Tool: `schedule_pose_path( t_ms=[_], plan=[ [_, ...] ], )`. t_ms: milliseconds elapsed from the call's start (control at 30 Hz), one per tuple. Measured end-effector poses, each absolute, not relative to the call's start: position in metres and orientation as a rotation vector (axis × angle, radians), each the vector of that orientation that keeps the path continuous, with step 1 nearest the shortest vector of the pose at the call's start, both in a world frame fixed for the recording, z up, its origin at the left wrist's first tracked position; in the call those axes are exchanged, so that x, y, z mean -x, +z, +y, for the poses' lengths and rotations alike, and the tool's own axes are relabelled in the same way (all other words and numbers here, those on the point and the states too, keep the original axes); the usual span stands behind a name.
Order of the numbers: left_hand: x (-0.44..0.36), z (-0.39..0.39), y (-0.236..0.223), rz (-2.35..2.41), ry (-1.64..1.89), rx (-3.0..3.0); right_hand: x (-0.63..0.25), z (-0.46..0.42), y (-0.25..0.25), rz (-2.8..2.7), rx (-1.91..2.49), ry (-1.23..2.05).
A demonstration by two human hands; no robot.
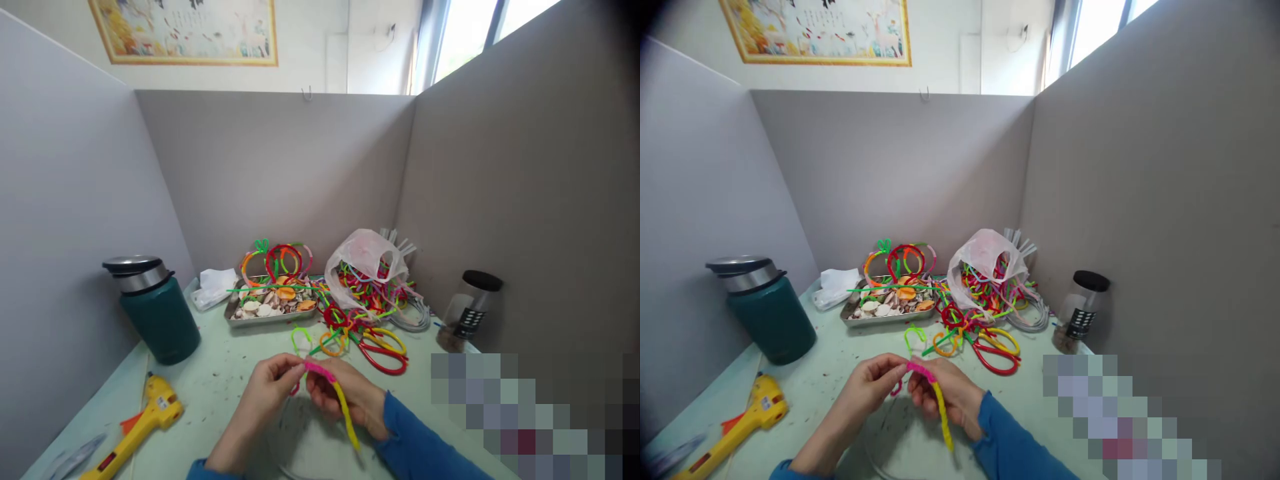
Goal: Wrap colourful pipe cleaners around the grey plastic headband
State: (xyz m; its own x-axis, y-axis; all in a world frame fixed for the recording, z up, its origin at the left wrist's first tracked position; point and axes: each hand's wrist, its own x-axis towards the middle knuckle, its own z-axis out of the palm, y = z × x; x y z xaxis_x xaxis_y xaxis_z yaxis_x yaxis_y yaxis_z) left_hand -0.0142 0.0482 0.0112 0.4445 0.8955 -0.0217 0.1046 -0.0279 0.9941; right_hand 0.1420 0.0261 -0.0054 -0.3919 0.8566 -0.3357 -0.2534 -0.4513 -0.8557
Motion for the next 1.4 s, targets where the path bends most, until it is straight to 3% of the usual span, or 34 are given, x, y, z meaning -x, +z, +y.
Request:
schedule_pose_path(
  t_ms=[233,333,533,667,867,1033,1100,1267,1400],
  plan=[
    [0.014,0.054,0.006,1.153,0.922,-1.562,-0.145,0.014,0.008,-1.631,1.122,0.943],
    [0.013,0.047,0.011,1.16,0.799,-1.463,-0.145,0.009,0.006,-1.884,1.172,0.516],
    [0.016,0.038,0.015,0.993,0.586,-1.152,-0.146,0.008,-0.001,-2.144,1.25,0.155],
    [0.014,0.04,0.016,0.98,0.573,-1.155,-0.145,0.011,0.0,-1.993,1.17,0.374],
    [0.006,0.036,0.016,0.856,0.748,-1.42,-0.147,0.017,0.003,-1.189,1.199,1.505],
    [0.007,0.035,0.018,0.837,0.776,-1.615,-0.149,0.021,-0.004,-0.851,1.111,2.127],
    [0.009,0.038,0.017,0.919,0.766,-1.627,-0.148,0.021,-0.006,-0.879,1.144,2.086],
    [0.016,0.05,0.013,1.144,0.841,-1.691,-0.145,0.018,-0.001,-1.107,1.072,1.472],
    [0.019,0.053,0.012,1.084,0.865,-1.717,-0.148,0.015,0.004,-1.391,1.078,1.279]
  ],
)
